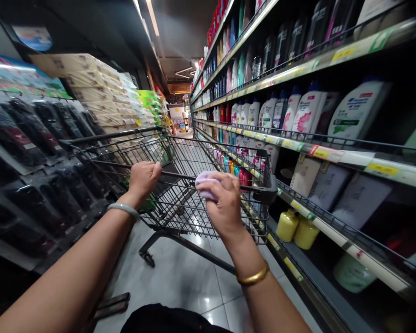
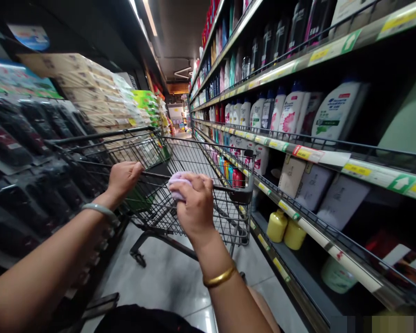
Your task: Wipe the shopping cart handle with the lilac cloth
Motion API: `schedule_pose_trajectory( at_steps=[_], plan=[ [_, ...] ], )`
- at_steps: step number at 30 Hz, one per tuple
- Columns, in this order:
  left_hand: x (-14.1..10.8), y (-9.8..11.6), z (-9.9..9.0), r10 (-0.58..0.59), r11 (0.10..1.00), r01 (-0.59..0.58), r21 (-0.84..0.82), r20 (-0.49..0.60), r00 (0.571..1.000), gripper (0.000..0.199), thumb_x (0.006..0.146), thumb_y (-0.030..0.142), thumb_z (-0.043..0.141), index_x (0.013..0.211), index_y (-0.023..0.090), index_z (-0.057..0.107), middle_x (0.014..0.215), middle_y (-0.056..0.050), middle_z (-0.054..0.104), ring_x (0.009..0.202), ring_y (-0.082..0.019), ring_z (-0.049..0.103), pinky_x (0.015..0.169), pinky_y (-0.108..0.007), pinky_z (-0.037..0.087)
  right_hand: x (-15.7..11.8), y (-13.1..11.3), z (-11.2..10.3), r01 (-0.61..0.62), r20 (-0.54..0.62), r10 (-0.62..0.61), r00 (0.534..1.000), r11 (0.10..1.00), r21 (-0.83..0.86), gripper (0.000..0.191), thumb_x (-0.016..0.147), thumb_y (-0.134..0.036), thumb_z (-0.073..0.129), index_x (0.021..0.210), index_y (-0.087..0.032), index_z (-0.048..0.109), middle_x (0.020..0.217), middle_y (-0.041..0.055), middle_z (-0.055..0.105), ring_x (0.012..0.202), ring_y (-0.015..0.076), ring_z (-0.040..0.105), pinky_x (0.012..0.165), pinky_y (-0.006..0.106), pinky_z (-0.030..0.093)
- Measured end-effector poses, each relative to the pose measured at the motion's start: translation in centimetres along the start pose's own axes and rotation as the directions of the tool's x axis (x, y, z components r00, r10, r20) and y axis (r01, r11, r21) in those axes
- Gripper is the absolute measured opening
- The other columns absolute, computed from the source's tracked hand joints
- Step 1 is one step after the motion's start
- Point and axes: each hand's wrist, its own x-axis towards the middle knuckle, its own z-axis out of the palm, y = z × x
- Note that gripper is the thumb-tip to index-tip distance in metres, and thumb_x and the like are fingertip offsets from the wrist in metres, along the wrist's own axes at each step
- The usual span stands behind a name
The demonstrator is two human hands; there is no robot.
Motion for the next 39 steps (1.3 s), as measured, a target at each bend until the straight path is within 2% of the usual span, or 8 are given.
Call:
schedule_pose_trajectory(
  at_steps=[4, 7, 11, 20, 25, 31, 36, 39],
  plan=[
    [-0.2, 3.6, -1.6, -0.029, 0.999, 0.027, -0.018, -0.128, 0.991, 0.047, 0.101, 0.042, 0.04, 0.097, 0.025, 0.084, 0.109, -0.009, 0.081, 0.111, -0.031, 0.067, 0.107, -0.049, 0.037, 1.4, 0.2, -2.1, -0.003, -0.155, -0.006, 0.988, 0.998, -0.06, 0.032, 0.089, -0.003, 0.062, 0.093, -0.03, 0.08, 0.111, 0.0041, 0.071, 0.115, 0.0246, 0.059, 0.108, 0.049, 0.049],
    [-0.8, 9.3, -2.0, 0.082, 0.97, -0.105, -0.221, -0.109, 0.991, 0.048, 0.106, 0.043, 0.038, 0.112, 0.023, 0.082, 0.113, -0.008, 0.081, 0.107, -0.025, 0.068, 0.099, -0.042, 0.044, 1.1, 0.9, -1.6, 0.015, -0.074, -0.025, 0.997, 0.992, -0.128, 0.033, 0.086, -0.002, 0.062, 0.094, -0.028, 0.08, 0.116, 0.0041, 0.073, 0.116, 0.0261, 0.056, 0.108, 0.049, 0.048],
    [-2.0, 15.0, -1.1, 0.164, 0.971, -0.158, -0.178, 0.021, 0.986, 0.053, 0.107, 0.039, 0.04, 0.072, 0.021, 0.076, 0.077, -0.007, 0.077, 0.08, -0.023, 0.067, 0.09, -0.042, 0.042, -0.7, 1.0, 0.1, 0.109, 0.05, -0.103, 0.993, 0.982, -0.156, 0.031, 0.088, -0.005, 0.062, 0.097, -0.029, 0.081, 0.119, 0.0031, 0.074, 0.117, 0.0263, 0.052, 0.109, 0.045, 0.047],
    [-2.9, 15.9, 0.4, 0.043, 0.984, -0.067, -0.164, -0.145, 0.988, 0.056, 0.106, 0.037, 0.04, 0.066, 0.02, 0.076, 0.068, -0.007, 0.072, 0.075, -0.022, 0.063, 0.081, -0.044, 0.034, -5.4, 2.4, 0.5, 0.316, 0.204, -0.253, 0.946, 0.864, -0.391, 0.024, 0.1, -0.014, 0.06, 0.097, -0.027, 0.08, 0.115, 0.0023, 0.077, 0.119, 0.0248, 0.05, 0.099, 0.04, 0.041],
    [-3.0, 16.1, 0.2, 0.039, 0.977, -0.069, -0.204, -0.146, 0.989, 0.054, 0.106, 0.036, 0.041, 0.072, 0.017, 0.08, 0.071, -0.01, 0.074, 0.079, -0.024, 0.066, 0.082, -0.044, 0.033, -3.9, 1.9, -1.2, 0.548, 0.592, -0.249, 0.766, 0.735, -0.399, 0.019, 0.103, -0.024, 0.063, 0.09, -0.025, 0.076, 0.109, 0.003, 0.077, 0.116, 0.0239, 0.052, 0.086, 0.04, 0.035],
    [-3.2, 15.7, -0.5, 0.033, 0.97, -0.056, -0.236, -0.1, 0.994, 0.054, 0.105, 0.036, 0.041, 0.078, 0.016, 0.082, 0.079, -0.013, 0.077, 0.084, -0.026, 0.067, 0.084, -0.045, 0.034, -2.1, 2.2, -2.6, 0.688, 0.697, -0.303, 0.65, 0.625, -0.369, 0.02, 0.106, -0.024, 0.058, 0.104, -0.024, 0.077, 0.131, 0.0043, 0.073, 0.124, 0.0266, 0.05, 0.087, 0.042, 0.034],
    [-3.6, 14.6, -1.4, 0.068, 0.975, -0.077, -0.209, -0.054, 0.996, 0.058, 0.107, 0.037, 0.035, 0.08, 0.015, 0.082, 0.084, -0.015, 0.079, 0.088, -0.027, 0.07, 0.083, -0.045, 0.035, -4.8, 2.2, -2.5, 0.753, 0.905, -0.236, 0.355, 0.646, -0.127, 0.018, 0.102, -0.026, 0.065, 0.09, -0.023, 0.078, 0.115, 0.007, 0.075, 0.109, 0.0241, 0.055, 0.081, 0.039, 0.037],
    [-3.9, 13.9, -2.0, 0.072, 0.974, -0.08, -0.211, -0.044, 0.996, 0.06, 0.107, 0.038, 0.034, 0.079, 0.015, 0.082, 0.085, -0.016, 0.079, 0.088, -0.027, 0.07, 0.082, -0.045, 0.035, -3.5, 0.9, -3.1, 0.765, 0.869, -0.29, 0.4, 0.629, -0.142, 0.016, 0.102, -0.026, 0.064, 0.094, -0.023, 0.078, 0.123, 0.0069, 0.074, 0.112, 0.0241, 0.055, 0.083, 0.039, 0.039]
  ],
)
